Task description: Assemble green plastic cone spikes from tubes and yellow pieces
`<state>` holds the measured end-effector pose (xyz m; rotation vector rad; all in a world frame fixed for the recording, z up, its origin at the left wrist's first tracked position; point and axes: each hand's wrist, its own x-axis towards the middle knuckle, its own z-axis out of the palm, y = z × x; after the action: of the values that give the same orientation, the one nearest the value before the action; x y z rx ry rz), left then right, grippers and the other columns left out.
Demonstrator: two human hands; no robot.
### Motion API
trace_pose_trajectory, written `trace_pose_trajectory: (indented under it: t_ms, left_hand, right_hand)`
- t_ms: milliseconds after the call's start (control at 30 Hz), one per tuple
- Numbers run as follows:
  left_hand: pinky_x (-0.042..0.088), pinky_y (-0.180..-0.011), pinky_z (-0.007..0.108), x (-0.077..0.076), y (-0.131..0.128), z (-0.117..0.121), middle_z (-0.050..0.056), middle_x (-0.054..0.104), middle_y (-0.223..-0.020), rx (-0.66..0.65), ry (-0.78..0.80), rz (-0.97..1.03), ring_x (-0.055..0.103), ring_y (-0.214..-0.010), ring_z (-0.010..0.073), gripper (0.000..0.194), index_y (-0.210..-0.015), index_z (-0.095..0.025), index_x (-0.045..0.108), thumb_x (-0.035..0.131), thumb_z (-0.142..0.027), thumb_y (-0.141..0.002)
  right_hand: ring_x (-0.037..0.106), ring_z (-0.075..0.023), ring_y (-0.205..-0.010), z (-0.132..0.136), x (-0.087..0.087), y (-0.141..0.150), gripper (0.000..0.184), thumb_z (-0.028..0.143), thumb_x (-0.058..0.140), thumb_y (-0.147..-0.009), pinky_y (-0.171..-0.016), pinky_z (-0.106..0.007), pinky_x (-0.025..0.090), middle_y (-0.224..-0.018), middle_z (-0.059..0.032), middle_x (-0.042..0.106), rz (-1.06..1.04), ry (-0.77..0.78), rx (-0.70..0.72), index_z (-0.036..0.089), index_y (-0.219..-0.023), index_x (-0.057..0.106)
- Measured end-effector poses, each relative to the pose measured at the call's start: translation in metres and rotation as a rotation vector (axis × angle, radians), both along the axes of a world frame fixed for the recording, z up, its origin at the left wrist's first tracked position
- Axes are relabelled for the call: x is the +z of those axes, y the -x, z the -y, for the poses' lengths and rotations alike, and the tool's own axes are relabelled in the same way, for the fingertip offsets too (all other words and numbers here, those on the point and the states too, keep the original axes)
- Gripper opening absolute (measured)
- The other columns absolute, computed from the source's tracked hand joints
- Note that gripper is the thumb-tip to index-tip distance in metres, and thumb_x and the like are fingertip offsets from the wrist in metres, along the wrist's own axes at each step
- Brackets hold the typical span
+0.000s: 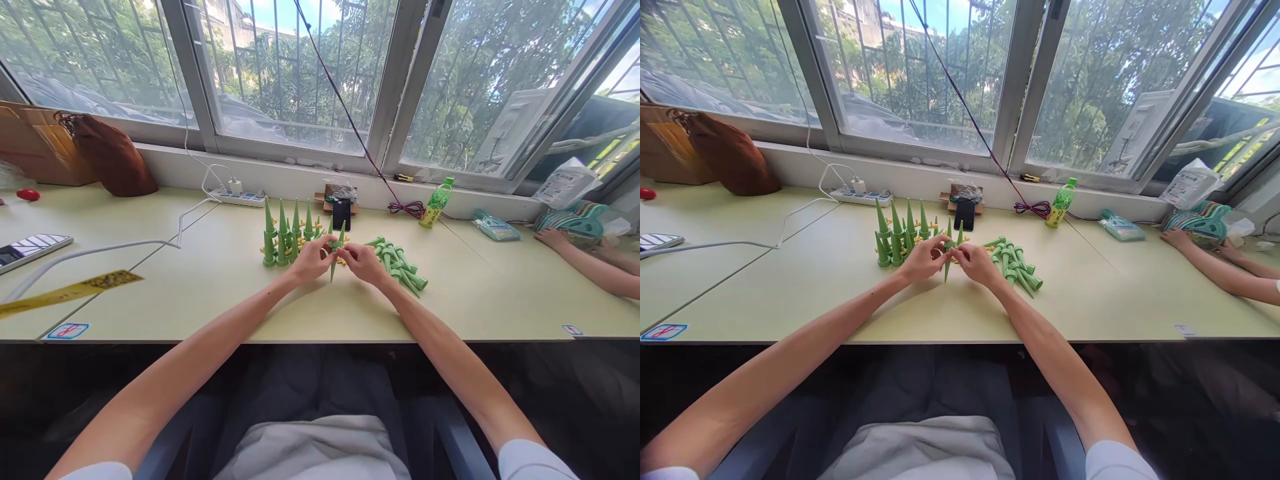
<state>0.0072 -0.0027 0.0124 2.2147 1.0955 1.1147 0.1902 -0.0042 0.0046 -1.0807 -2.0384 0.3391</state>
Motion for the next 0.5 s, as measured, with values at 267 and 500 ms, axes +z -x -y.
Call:
trace_pose_trajectory:
  t_ms: [267,500]
  left_hand:
    - [0.046,-0.056,0.023,0.0028,-0.0003,0.0001,0.002,0.065,-0.085,0.050,-0.044,0.082,0.054,-0.051,0.0085,0.031,-0.108,-0.019,0.058,0.062,-0.038,-0.084]
    - [0.046,-0.060,0.024,0.0050,-0.0009,0.0028,0.002,0.066,-0.086,0.055,-0.079,0.049,0.054,-0.052,0.0080,0.029,-0.108,-0.019,0.058,0.062,-0.032,-0.083]
  right_hand:
    - [0.035,-0.0113,-0.055,0.0029,0.0033,-0.0016,0.037,0.047,0.042,-0.097,-0.057,-0.025,0.030,-0.059,0.0034,0.045,-0.047,-0.021,-0.014,0.018,-0.079,0.057]
    - [0.037,-0.0124,-0.056,0.0032,0.0018,-0.0008,0.035,0.045,0.041,-0.097,-0.057,-0.025,0.031,-0.056,0.0030,0.045,-0.075,0.022,0.006,0.020,-0.075,0.052]
